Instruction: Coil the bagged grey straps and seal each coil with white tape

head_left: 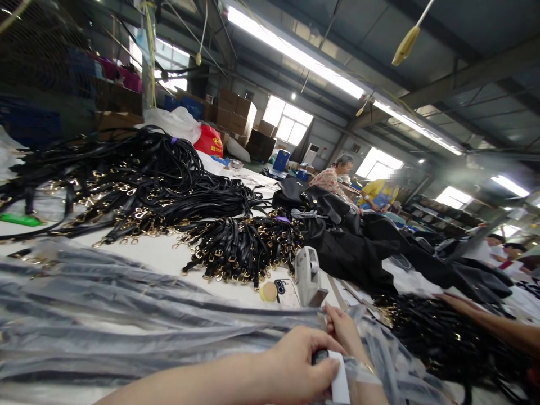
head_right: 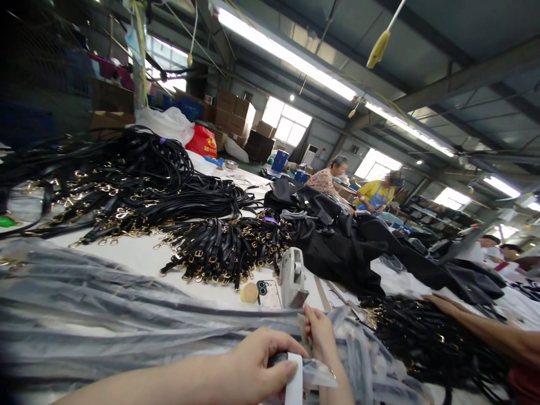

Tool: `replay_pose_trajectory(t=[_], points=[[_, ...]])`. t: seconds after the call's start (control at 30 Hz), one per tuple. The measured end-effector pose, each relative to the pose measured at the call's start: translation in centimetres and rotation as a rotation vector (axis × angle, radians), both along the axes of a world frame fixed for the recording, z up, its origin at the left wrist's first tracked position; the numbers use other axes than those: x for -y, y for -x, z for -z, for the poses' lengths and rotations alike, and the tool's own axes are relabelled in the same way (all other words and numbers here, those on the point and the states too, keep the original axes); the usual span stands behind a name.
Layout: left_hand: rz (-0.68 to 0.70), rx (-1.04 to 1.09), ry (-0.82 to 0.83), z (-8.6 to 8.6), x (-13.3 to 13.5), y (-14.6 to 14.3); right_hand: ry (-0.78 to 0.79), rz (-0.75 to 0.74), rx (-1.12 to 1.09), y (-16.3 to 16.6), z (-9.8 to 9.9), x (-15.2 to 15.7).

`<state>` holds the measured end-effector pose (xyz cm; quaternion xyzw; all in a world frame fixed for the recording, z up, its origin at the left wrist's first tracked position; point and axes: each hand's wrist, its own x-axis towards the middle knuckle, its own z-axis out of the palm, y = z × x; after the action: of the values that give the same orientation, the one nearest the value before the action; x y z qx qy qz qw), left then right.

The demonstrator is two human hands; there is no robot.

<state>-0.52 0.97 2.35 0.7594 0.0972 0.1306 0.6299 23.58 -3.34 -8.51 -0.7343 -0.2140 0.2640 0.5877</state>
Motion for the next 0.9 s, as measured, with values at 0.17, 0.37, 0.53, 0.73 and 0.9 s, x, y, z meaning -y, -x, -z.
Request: replay_pose_trajectory(t=[0.17,0.37,0.53,0.73,0.9], points=[[-0.024,0.032,-0.035,-0.3,0.0,0.3,-0.033,0.006,-0.043,0.1,0.1,-0.1],[-0.025,-0.009,-0.005,-0.3,-0.3,0.3,-0.044,0.141,0.025,-0.1,-0.7,0.8],[-0.089,-0.030,0.084,-0.1,-0.2,-0.1,-0.203,0.112,0.089,1.8,-6.0,2.5],[-0.071,-0.048,0.096,0.9,0.1,-0.6,-0.510,0.010,-0.015,7.8,-12.4,6.1],[-0.022,-0.088,0.003,1.4,0.4,-0.7,-0.586,-0.101,-0.160,10.3,-13.7,8.5]])
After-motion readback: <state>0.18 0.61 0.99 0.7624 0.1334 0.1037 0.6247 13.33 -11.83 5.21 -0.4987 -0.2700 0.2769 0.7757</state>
